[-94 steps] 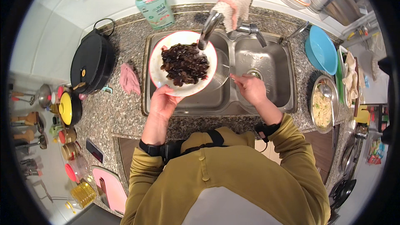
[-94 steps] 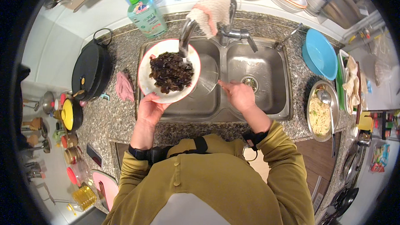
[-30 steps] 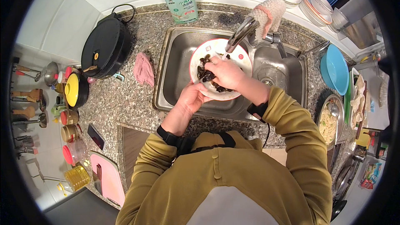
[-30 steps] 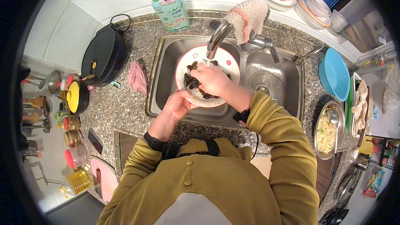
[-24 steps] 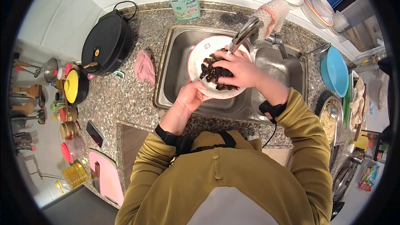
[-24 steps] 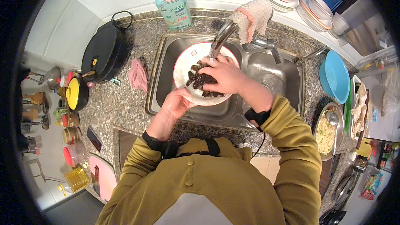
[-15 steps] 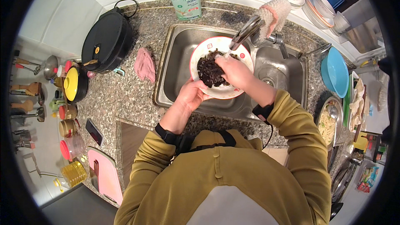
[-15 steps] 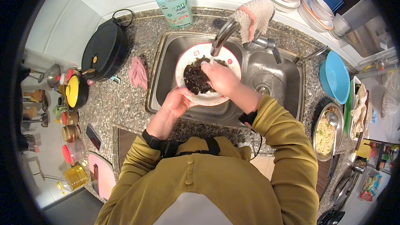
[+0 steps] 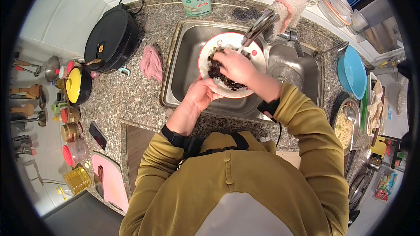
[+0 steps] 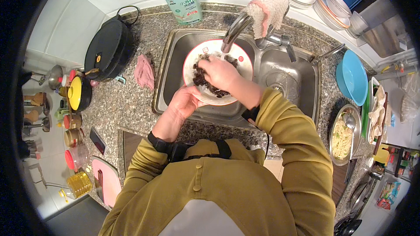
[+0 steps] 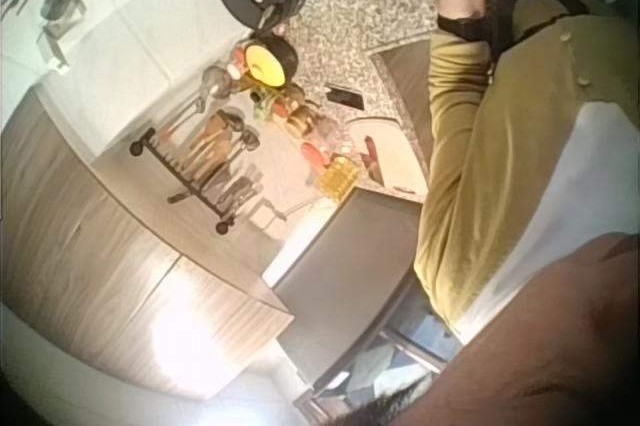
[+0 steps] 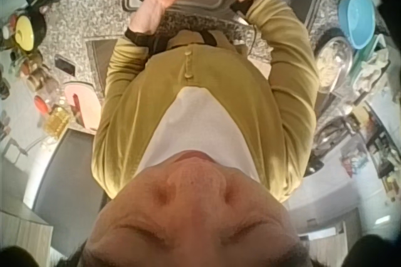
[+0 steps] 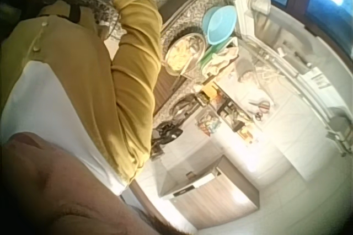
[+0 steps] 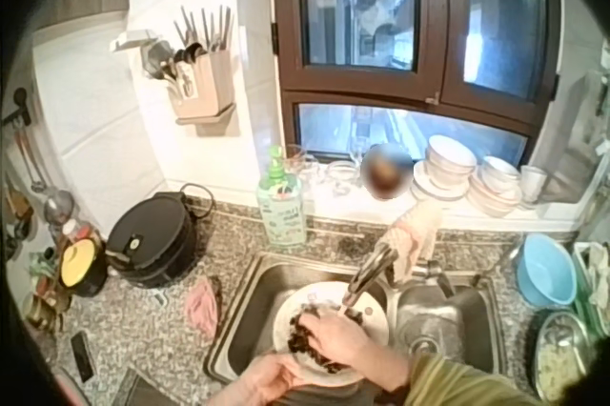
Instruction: The person repeatedly rinses dark wood ear mushrooms in a bowl under running water, then transfers them to a mesh strainer to drain. The process is repeated several times to ensure thorough cleaning.
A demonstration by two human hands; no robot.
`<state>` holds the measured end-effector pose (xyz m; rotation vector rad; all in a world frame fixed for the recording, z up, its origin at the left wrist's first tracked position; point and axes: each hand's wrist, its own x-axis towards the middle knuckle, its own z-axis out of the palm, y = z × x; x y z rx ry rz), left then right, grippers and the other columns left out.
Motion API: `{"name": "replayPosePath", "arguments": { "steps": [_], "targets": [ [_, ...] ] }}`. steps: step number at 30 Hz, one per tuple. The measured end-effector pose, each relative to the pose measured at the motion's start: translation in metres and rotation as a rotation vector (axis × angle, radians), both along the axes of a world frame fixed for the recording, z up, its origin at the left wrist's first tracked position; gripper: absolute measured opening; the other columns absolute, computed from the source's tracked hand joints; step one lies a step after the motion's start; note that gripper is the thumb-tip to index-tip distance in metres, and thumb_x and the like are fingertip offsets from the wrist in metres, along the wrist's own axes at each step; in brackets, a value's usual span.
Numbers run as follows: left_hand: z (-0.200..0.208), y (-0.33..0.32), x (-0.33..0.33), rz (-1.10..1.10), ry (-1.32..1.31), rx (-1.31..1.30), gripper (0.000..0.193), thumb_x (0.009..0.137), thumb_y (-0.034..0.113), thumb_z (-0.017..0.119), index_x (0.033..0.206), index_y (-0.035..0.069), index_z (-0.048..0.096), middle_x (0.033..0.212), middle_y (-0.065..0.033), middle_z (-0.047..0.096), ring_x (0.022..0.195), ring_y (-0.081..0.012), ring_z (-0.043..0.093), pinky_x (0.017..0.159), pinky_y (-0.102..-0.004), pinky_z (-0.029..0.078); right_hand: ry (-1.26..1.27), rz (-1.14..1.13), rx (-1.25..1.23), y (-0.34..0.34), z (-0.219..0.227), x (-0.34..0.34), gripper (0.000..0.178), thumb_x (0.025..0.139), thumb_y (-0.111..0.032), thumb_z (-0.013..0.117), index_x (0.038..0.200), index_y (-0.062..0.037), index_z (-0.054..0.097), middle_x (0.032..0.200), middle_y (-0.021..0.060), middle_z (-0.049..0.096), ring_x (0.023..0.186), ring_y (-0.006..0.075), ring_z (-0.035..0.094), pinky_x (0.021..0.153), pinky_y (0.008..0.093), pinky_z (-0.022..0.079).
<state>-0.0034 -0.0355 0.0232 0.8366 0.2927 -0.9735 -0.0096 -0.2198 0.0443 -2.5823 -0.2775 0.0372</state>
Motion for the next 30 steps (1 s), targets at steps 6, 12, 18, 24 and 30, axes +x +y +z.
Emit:
{"name": "replayPosePath", "arguments": {
  "steps": [6,12,18,24,30],
  "targets": [
    [0.008,0.009,0.004,0.017,-0.016,-0.046,0.056,0.075,-0.008,0.05,0.129,0.004,0.045,0.114,-0.0143,0.063,0.098,-0.0323,0.067,0.084,-0.0537,0.057,0.01,0.133,0.122,-0.039,0.036,-0.005,0.045,0.081,-0.021,0.066,0.125,-0.0152,0.057,0.132,0.015,0.053,0.117,0.0333,0.055,0.099,0.0411,0.044],
    [0.019,0.006,0.004,0.028,-0.09,-0.07,0.049,0.077,-0.005,0.05,0.126,-0.002,0.047,0.113,-0.016,0.063,0.097,-0.0305,0.067,0.085,-0.0475,0.057,-0.075,0.177,-0.268,-0.026,0.028,-0.021,0.069,0.079,-0.038,0.07,0.141,-0.0308,0.043,0.146,0.0188,0.033,0.11,0.0394,0.054,0.086,0.0488,0.049],
    [0.017,0.008,0.002,0.015,-0.041,-0.023,0.051,0.076,-0.006,0.05,0.127,-0.001,0.047,0.113,-0.0154,0.063,0.096,-0.0305,0.067,0.085,-0.0494,0.058,-0.025,-0.154,-0.106,-0.009,0.018,0.006,0.039,0.091,-0.039,0.059,0.102,-0.0015,0.059,0.093,0.0192,0.067,0.09,0.0343,0.066,0.077,0.0446,0.052],
    [0.022,0.011,0.003,0.001,-0.072,-0.032,0.059,0.075,-0.009,0.047,0.133,0.004,0.041,0.116,-0.0149,0.06,0.096,-0.0314,0.067,0.083,-0.0537,0.058,-0.099,0.006,-0.081,-0.001,0.039,-0.006,0.074,0.073,-0.042,0.074,0.136,-0.0128,0.047,0.146,0.0154,0.034,0.124,0.0393,0.047,0.099,0.0464,0.046],
    [0.018,0.011,0.004,0.032,-0.038,-0.003,0.056,0.075,-0.009,0.047,0.129,0.004,0.044,0.111,-0.0139,0.062,0.093,-0.0304,0.068,0.081,-0.0525,0.059,0.002,0.067,-0.145,0.012,0.02,-0.005,0.049,0.078,-0.016,0.067,0.125,-0.0178,0.052,0.13,0.0202,0.05,0.102,0.0418,0.059,0.085,0.0491,0.05]
  ]
}}
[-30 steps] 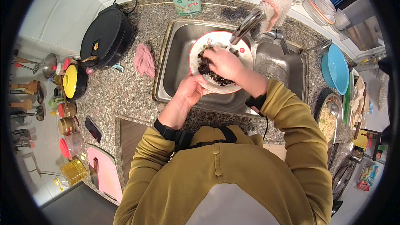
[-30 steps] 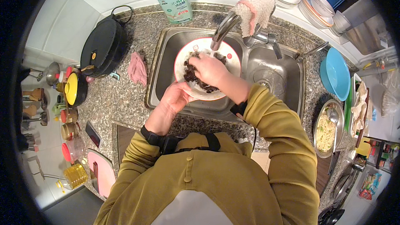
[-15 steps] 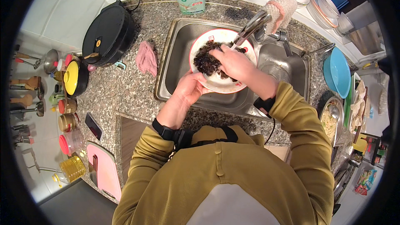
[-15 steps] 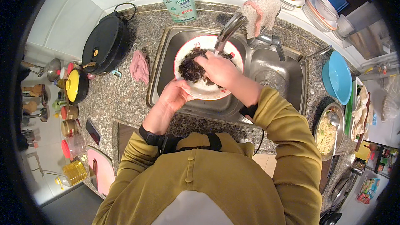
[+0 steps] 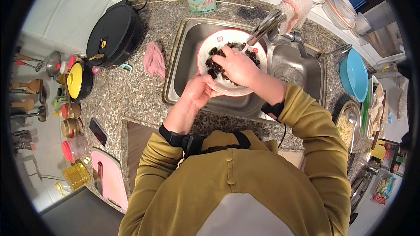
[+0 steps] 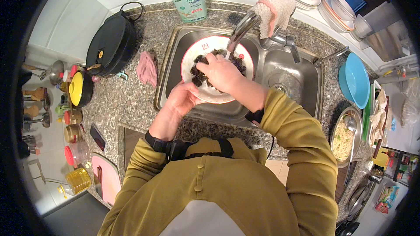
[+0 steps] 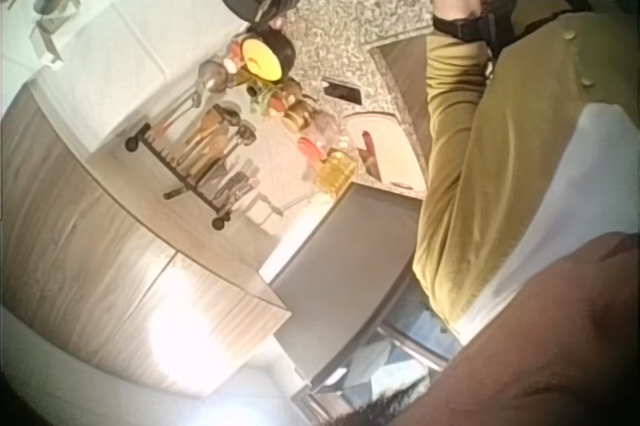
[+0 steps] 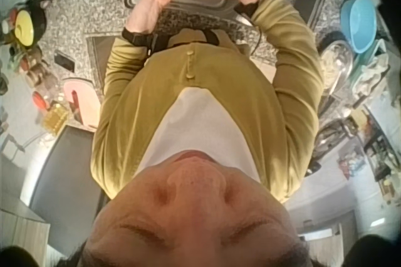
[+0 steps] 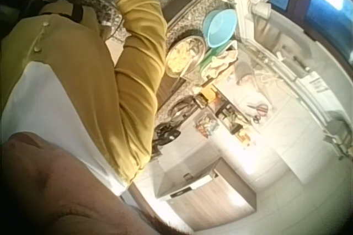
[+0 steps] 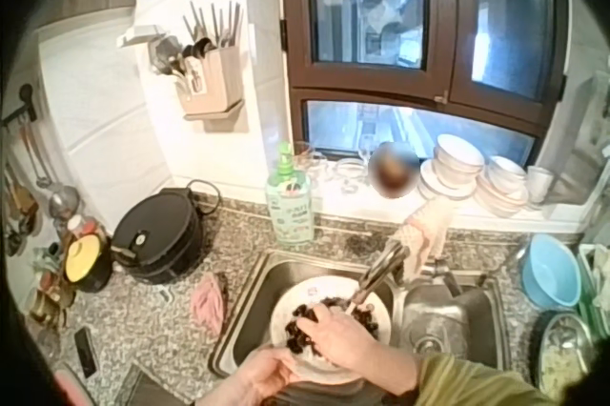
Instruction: The person repeatedly rinses dark wood ear mushrooms in a bowl under running water, then transfers them to a mesh strainer to drain. The process is repeated several times to ensure thorough cleaning.
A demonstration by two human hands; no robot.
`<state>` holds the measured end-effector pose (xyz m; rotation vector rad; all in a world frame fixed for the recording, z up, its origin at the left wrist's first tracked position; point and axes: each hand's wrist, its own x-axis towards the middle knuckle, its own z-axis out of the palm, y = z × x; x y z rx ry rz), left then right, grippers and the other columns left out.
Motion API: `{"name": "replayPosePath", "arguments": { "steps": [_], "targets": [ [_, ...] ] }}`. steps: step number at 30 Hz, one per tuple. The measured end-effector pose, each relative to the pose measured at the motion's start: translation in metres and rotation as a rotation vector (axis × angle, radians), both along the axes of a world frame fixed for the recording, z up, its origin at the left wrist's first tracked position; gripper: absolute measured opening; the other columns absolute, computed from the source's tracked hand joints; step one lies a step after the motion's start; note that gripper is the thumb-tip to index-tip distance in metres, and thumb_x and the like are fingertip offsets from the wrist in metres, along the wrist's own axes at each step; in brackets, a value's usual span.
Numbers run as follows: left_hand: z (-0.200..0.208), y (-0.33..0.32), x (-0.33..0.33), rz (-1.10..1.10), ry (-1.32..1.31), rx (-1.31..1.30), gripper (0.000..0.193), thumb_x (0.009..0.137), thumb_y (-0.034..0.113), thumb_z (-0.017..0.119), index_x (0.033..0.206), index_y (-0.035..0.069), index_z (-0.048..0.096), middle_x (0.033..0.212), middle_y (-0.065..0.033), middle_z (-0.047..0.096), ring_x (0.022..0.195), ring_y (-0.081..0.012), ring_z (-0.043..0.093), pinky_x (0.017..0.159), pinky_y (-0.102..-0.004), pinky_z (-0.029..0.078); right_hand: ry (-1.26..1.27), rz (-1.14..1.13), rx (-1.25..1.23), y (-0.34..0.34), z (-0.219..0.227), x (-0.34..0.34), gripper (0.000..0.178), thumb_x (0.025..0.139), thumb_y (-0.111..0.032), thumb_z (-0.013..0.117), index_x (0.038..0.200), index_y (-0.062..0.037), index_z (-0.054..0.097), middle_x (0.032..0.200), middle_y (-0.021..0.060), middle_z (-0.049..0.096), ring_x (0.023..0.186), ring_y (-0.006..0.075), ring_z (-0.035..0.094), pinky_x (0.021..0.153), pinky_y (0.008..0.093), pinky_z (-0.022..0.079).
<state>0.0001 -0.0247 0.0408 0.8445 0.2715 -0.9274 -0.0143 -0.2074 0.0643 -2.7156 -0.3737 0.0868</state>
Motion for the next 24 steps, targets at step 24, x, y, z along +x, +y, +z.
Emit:
{"name": "replayPosePath", "arguments": {
  "steps": [24],
  "targets": [
    [0.006,0.014,0.003,-0.001,-0.039,0.021,0.053,0.075,-0.009,0.047,0.127,0.0,0.044,0.107,-0.0162,0.061,0.087,-0.0311,0.068,0.078,-0.0524,0.06,0.176,-0.21,0.247,-0.014,0.031,0.016,0.045,0.088,-0.046,0.062,0.108,-0.0061,0.065,0.109,0.0231,0.06,0.109,0.037,0.057,0.09,0.0439,0.046]
  ]
}}
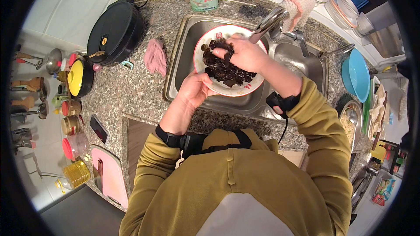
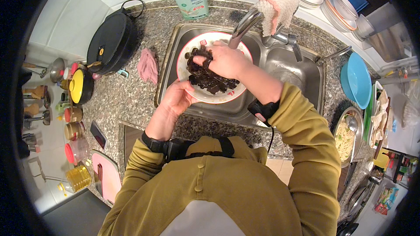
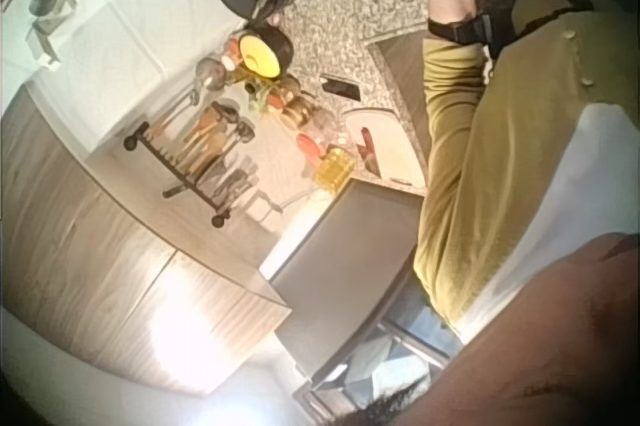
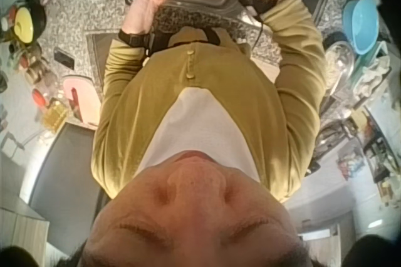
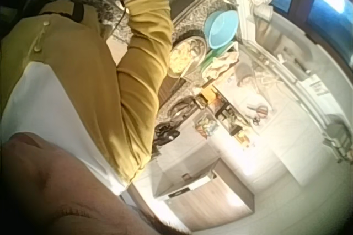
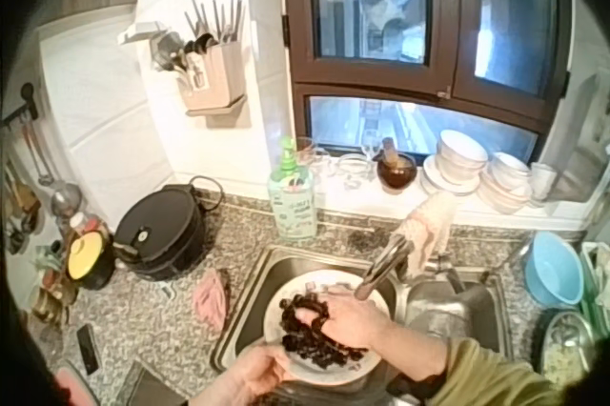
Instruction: The person repeatedly rinses dark wood ear mushrooms in a bowl under running water, then transfers them to a mesh strainer to drain. The process is repeated several times to ensure thorough cleaning.
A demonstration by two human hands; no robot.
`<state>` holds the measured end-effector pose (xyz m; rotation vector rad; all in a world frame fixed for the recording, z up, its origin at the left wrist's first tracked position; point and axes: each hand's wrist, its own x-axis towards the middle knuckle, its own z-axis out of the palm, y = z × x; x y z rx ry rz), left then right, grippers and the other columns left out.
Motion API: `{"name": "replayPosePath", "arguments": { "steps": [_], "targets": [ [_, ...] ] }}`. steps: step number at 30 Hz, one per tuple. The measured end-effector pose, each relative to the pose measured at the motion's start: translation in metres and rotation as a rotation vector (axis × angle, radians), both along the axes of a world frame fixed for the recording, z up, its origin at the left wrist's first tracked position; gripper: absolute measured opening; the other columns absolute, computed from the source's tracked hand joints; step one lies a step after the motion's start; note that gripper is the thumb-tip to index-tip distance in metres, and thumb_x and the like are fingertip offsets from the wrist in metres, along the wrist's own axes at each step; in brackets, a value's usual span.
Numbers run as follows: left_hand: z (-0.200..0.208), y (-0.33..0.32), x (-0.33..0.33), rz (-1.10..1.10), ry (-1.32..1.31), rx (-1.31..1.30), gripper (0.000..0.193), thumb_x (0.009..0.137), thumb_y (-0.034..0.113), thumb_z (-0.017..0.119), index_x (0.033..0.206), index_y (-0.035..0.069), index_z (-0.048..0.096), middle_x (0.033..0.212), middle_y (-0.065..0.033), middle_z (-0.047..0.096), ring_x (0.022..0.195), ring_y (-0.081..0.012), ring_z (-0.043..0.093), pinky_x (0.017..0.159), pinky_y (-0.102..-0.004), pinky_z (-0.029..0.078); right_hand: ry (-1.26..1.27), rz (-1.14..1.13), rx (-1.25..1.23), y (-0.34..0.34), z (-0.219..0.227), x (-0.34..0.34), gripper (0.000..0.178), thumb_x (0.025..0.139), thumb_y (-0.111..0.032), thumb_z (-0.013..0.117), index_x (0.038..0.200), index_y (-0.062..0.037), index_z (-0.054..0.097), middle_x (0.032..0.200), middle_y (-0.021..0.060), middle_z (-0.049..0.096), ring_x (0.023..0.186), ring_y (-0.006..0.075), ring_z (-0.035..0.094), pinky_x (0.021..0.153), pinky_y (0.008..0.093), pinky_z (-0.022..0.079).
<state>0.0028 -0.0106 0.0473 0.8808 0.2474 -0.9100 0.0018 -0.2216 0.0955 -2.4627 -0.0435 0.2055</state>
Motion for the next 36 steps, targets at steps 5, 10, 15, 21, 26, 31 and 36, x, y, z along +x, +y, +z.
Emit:
{"name": "replayPosePath", "arguments": {
  "steps": [5,10,15,21,26,31,36],
  "targets": [
    [0.006,-0.004,0.0,0.031,-0.003,0.007,0.053,0.075,-0.009,0.047,0.127,0.0,0.045,0.107,-0.0161,0.061,0.087,-0.0303,0.068,0.077,-0.0522,0.06,-0.242,0.262,-0.34,0.014,-0.004,-0.028,0.076,0.072,-0.035,0.078,0.14,-0.0254,0.044,0.136,0.0176,0.042,0.127,0.0422,0.041,0.098,0.0474,0.046],
    [0.001,-0.006,0.001,0.021,0.011,0.005,0.053,0.075,-0.01,0.047,0.126,0.001,0.045,0.106,-0.0154,0.061,0.086,-0.0306,0.068,0.076,-0.0521,0.061,-0.128,0.152,-0.244,0.01,-0.022,-0.011,0.039,0.076,-0.007,0.066,0.113,-0.0119,0.054,0.105,0.0207,0.061,0.088,0.0378,0.064,0.077,0.0461,0.052],
    [-0.001,0.002,0.001,0.002,-0.054,0.047,0.043,0.077,-0.005,0.05,0.12,-0.003,0.05,0.106,-0.0154,0.063,0.089,-0.0308,0.068,0.081,-0.0505,0.059,0.123,0.031,0.007,-0.017,-0.008,0.0,0.054,0.088,-0.046,0.06,0.133,-0.0172,0.052,0.105,0.02,0.065,0.093,0.0356,0.065,0.083,0.045,0.052],
    [0.002,0.006,0.003,0.032,-0.04,0.071,0.043,0.075,-0.005,0.05,0.118,-0.005,0.051,0.106,-0.0172,0.064,0.088,-0.0307,0.068,0.081,-0.0504,0.059,-0.323,0.469,-0.35,-0.023,-0.016,-0.022,0.088,0.066,-0.038,0.08,0.144,-0.0265,0.04,0.149,0.0235,0.031,0.13,0.0425,0.041,0.102,0.0492,0.042],
    [-0.002,0.007,0.002,0.012,-0.018,0.026,0.045,0.075,-0.005,0.049,0.12,-0.005,0.05,0.102,-0.0167,0.064,0.085,-0.0304,0.069,0.079,-0.0502,0.059,-0.142,0.281,-0.252,-0.001,-0.031,-0.011,0.054,0.08,-0.023,0.07,0.131,-0.023,0.051,0.128,0.0173,0.053,0.083,0.0352,0.068,0.068,0.0425,0.055],
    [-0.002,0.01,0.0,0.016,-0.003,0.0,0.053,0.074,-0.01,0.047,0.126,0.0,0.046,0.105,-0.0145,0.062,0.085,-0.029,0.068,0.077,-0.0534,0.06,-0.103,0.099,-0.068,0.01,-0.007,0.0,0.044,0.09,-0.049,0.058,0.099,-0.0071,0.067,0.103,0.0184,0.06,0.091,0.0372,0.065,0.074,0.0454,0.052],
    [0.005,0.01,0.001,0.027,-0.014,0.012,0.055,0.075,-0.01,0.047,0.129,0.001,0.044,0.108,-0.0149,0.06,0.087,-0.0296,0.068,0.078,-0.0535,0.06,-0.176,0.299,-0.223,0.012,0.009,-0.018,0.068,0.073,-0.051,0.073,0.129,-0.0182,0.053,0.135,0.0199,0.045,0.121,0.0385,0.048,0.095,0.0467,0.048]
  ]
}}
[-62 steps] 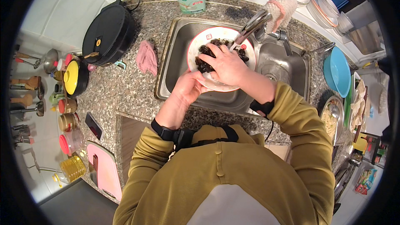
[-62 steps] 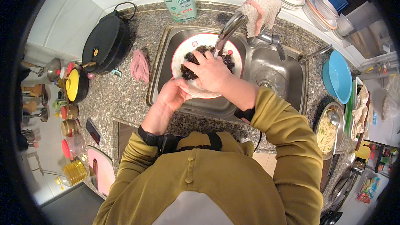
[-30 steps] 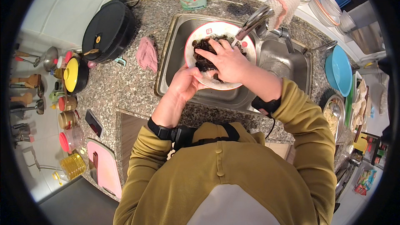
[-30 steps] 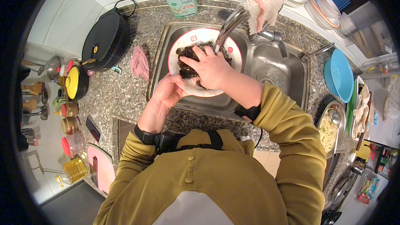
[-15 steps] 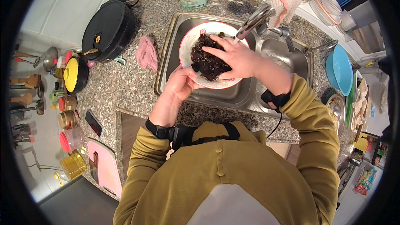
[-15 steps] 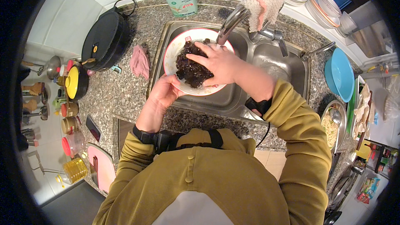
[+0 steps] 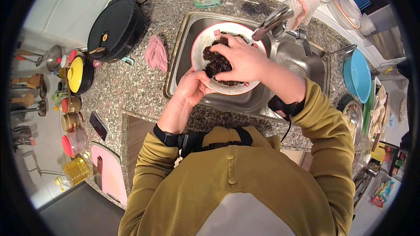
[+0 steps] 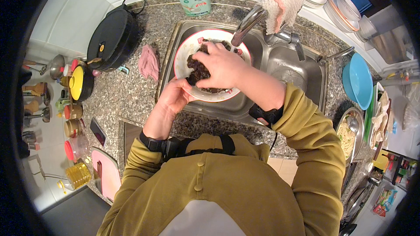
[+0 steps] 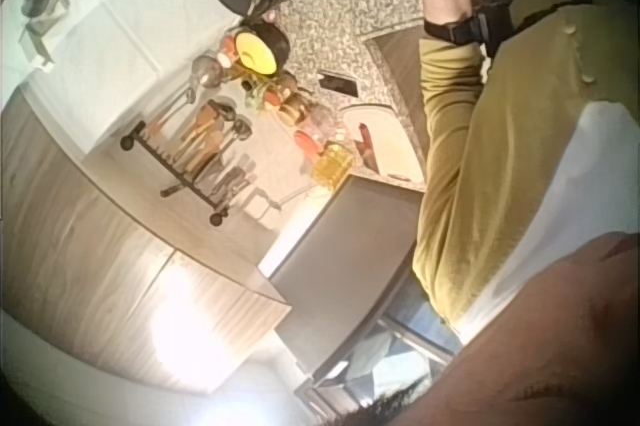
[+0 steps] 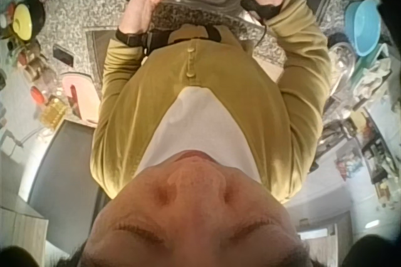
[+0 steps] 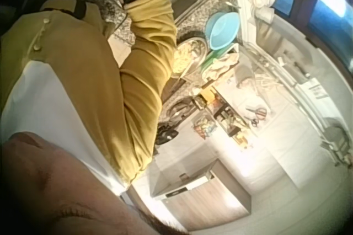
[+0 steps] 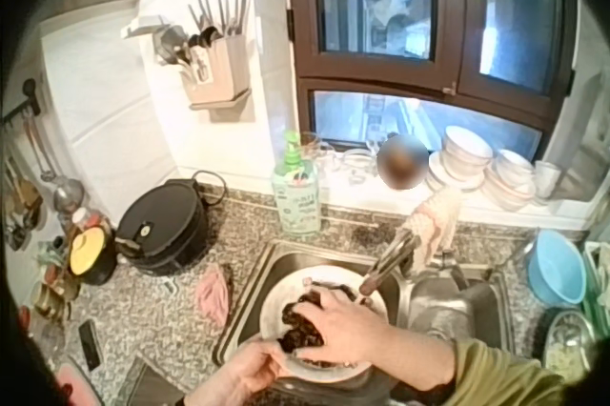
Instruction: The person repeatedly rinses dark wood ear mushrooms in a bowl under running water, then transfers them to a mesh strainer to drain. The process is repeated several times to ensure thorough cleaning.
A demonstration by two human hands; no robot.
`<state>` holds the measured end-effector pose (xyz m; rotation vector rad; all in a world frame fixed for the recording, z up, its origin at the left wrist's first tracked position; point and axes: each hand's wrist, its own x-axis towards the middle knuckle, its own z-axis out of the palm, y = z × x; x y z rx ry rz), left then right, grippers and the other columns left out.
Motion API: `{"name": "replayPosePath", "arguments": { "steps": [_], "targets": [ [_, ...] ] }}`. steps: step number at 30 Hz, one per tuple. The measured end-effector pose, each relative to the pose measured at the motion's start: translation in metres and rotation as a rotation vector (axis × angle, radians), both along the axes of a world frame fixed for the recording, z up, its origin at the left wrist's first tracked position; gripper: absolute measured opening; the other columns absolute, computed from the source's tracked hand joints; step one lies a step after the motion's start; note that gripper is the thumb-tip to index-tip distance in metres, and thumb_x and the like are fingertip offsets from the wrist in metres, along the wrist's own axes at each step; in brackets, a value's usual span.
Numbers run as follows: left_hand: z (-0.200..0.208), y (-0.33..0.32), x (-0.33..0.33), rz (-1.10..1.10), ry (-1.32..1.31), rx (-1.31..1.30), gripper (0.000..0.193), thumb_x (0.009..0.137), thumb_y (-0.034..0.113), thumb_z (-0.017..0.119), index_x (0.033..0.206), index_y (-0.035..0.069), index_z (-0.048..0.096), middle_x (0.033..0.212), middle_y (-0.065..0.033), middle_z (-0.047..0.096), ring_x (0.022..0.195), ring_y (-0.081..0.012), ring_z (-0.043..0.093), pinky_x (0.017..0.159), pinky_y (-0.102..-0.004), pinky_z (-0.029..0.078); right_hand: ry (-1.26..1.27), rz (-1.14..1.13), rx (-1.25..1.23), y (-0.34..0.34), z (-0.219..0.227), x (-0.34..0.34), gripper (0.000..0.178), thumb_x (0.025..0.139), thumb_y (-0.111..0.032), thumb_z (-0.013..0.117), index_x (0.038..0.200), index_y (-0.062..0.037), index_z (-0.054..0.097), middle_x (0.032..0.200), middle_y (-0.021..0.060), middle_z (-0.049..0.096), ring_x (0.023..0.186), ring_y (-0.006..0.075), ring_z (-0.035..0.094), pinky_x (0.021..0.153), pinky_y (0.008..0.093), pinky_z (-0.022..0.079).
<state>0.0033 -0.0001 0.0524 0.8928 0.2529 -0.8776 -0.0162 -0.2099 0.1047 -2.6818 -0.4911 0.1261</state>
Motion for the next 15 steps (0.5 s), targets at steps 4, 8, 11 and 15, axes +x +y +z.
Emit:
{"name": "replayPosePath", "arguments": {
  "steps": [4,8,11,15],
  "targets": [
    [0.003,-0.003,-0.002,0.034,-0.007,-0.03,0.055,0.075,-0.009,0.047,0.129,0.001,0.044,0.11,-0.0154,0.06,0.089,-0.0301,0.068,0.079,-0.0531,0.06,-0.126,0.053,-0.101,0.013,-0.021,-0.007,0.066,0.075,-0.03,0.075,0.135,-0.0262,0.047,0.141,0.018,0.041,0.117,0.0402,0.049,0.091,0.0463,0.051],
    [-0.002,-0.003,-0.003,0.024,-0.015,0.036,0.047,0.075,-0.005,0.049,0.123,-0.002,0.048,0.099,-0.0133,0.063,0.084,-0.0293,0.069,0.077,-0.0497,0.06,0.058,-0.051,0.068,0.009,-0.036,0.007,0.038,0.08,-0.02,0.07,0.116,-0.0164,0.056,0.115,0.0176,0.059,0.096,0.0385,0.061,0.079,0.0471,0.052],
    [-0.008,0.0,-0.002,0.013,-0.012,0.03,0.044,0.075,-0.005,0.049,0.119,-0.003,0.049,0.1,-0.0139,0.063,0.086,-0.0295,0.068,0.077,-0.0493,0.06,-0.087,-0.068,0.252,0.0,-0.031,0.012,0.024,0.083,-0.023,0.067,0.1,-0.0086,0.057,0.096,0.0158,0.062,0.088,0.0389,0.062,0.077,0.048,0.049],
    [-0.015,0.005,-0.001,0.024,0.031,-0.016,0.051,0.074,-0.007,0.048,0.124,-0.001,0.046,0.108,-0.0153,0.062,0.091,-0.031,0.068,0.079,-0.0519,0.06,-0.26,0.102,0.167,-0.018,-0.019,0.004,0.039,0.077,-0.039,0.074,0.103,-0.0124,0.063,0.119,0.0096,0.058,0.112,0.0325,0.052,0.088,0.0462,0.046]
  ]
}}
